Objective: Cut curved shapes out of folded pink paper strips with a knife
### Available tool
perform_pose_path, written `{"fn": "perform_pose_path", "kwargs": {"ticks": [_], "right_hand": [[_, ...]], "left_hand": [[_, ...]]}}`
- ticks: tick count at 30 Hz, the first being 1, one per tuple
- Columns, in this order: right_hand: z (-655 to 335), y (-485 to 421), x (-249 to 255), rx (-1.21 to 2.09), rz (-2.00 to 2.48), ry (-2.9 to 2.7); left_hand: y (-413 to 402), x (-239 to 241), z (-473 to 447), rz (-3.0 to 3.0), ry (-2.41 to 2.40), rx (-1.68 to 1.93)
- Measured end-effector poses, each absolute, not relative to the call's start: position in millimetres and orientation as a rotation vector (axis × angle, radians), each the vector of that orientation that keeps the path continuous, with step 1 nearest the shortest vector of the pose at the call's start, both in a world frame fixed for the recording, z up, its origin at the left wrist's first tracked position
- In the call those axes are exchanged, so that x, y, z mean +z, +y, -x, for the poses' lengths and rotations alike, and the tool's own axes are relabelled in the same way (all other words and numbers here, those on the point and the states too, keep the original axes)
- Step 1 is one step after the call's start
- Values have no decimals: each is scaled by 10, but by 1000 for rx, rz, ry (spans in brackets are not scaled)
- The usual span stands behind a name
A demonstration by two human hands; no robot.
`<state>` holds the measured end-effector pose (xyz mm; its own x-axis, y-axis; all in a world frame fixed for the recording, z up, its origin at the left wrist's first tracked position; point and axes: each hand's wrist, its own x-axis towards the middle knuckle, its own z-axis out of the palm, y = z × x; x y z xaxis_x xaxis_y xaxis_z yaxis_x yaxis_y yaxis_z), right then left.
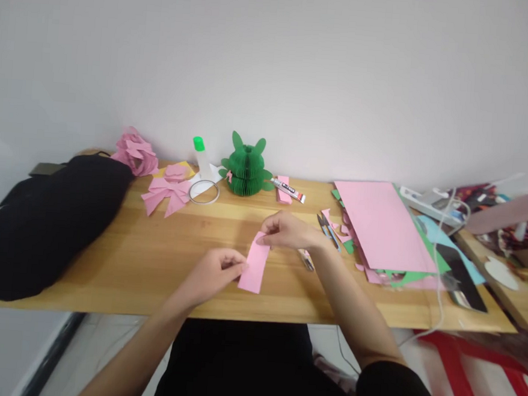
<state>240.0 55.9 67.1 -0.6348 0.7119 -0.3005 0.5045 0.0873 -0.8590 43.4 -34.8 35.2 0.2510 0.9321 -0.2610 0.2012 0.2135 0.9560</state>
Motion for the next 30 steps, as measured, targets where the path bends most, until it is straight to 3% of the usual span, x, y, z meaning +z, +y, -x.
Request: {"fn": "perform_pose_path", "kwargs": {"ticks": [7,11,18,30], "right_hand": [[-2484,607,326,1465,1374,-2169],[-2612,609,347,1219,1548,-2133],[-3102,489,370,717,2223,-1963],[-3144,504,249,693,2414,-1854]], "left_hand": [[-374,23,-675,-1137,1181,523],[-308,9,-734,-1102,1203,554],[-217,-43,-784,-1052,1228,586],[-227,-48,-818,-1058,1368,513]]}}
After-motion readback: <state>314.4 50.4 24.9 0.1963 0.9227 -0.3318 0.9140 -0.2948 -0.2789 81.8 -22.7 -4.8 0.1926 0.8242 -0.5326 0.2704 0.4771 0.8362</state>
